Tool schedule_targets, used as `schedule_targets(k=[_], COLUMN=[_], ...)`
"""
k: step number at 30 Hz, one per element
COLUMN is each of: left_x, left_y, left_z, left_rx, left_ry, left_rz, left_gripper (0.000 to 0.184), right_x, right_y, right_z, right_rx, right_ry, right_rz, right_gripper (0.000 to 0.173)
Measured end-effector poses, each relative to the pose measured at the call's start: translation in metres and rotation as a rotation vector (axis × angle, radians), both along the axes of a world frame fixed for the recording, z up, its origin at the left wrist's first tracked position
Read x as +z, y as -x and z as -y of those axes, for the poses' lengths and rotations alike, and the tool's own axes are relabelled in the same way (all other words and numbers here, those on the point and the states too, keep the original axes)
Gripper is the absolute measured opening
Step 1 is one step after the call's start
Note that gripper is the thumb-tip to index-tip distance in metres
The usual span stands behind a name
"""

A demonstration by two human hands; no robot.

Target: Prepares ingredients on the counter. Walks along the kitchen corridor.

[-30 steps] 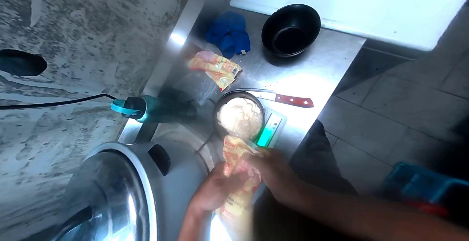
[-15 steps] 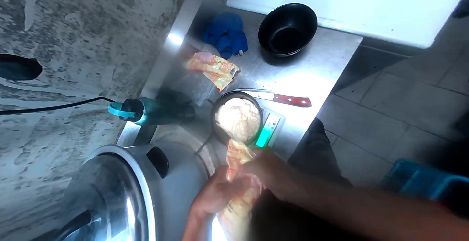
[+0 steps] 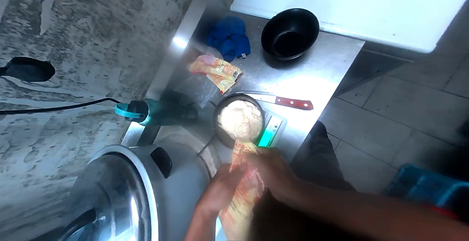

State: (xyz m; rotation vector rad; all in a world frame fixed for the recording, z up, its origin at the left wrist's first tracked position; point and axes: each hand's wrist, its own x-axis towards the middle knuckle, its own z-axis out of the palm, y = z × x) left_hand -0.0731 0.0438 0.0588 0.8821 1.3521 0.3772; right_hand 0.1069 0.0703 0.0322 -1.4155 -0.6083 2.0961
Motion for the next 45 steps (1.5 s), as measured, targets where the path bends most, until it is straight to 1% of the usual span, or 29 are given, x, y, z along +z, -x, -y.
schedule_targets(k=[3, 4, 6, 8, 13, 17, 23, 26, 29, 31, 33, 36, 39, 45], left_x=[-0.003, -0.002, 0.0, 0.001, -0.001, -0.003, -0.006, -0.007, -0.003, 0.0, 0.001, -0.001, -0.001, -0.002], left_y=[-0.004, -0.006, -0.009, -0.013, -0.015, -0.019, -0.021, -0.021, -0.021, -0.02, -0.019, -0.018, -0.02, -0.019], left_z=[0.002, 0.002, 0.001, 0.003, 0.006, 0.003, -0.001, -0.001, -0.004, -0.006, -0.007, -0.01, -0.011, -0.008], left_rx=[0.121, 0.156, 0.197, 0.226, 0.208, 0.181, 0.166, 0.168, 0.23, 0.27, 0.3, 0.322, 0.312, 0.244], left_ry=[-0.057, -0.073, -0.094, -0.117, -0.18, -0.236, -0.239, -0.246, -0.209, -0.174, -0.156, -0.123, -0.124, -0.199], left_rz=[0.034, 0.043, -0.015, -0.105, -0.236, -0.33, -0.343, -0.343, -0.339, -0.316, -0.29, -0.243, -0.247, -0.318], left_gripper=[0.032, 0.035, 0.037, 0.036, 0.034, 0.032, 0.03, 0.029, 0.029, 0.03, 0.031, 0.031, 0.031, 0.031], right_x=[0.004, 0.005, 0.003, 0.001, -0.003, -0.003, -0.006, -0.01, -0.01, -0.005, -0.003, -0.005, -0.011, -0.013], right_y=[0.002, 0.002, 0.004, 0.007, 0.013, 0.016, 0.02, 0.02, 0.018, 0.013, 0.011, 0.012, 0.013, 0.015], right_z=[-0.003, -0.003, 0.0, 0.004, 0.009, 0.009, 0.008, 0.009, 0.009, 0.01, 0.01, 0.01, 0.011, 0.01], right_rx=[0.079, 0.106, 0.143, 0.162, 0.186, 0.17, 0.189, 0.18, 0.078, 0.023, 0.002, -0.009, 0.029, 0.085], right_ry=[0.005, -0.017, -0.113, -0.18, -0.257, -0.263, -0.253, -0.261, -0.261, -0.247, -0.168, -0.124, -0.188, -0.264], right_rz=[0.108, 0.138, 0.172, 0.182, 0.162, 0.156, 0.197, 0.139, -0.054, -0.159, -0.205, -0.211, -0.159, -0.102], right_gripper=[0.025, 0.026, 0.028, 0.029, 0.031, 0.033, 0.036, 0.036, 0.036, 0.046, 0.051, 0.047, 0.045, 0.043])
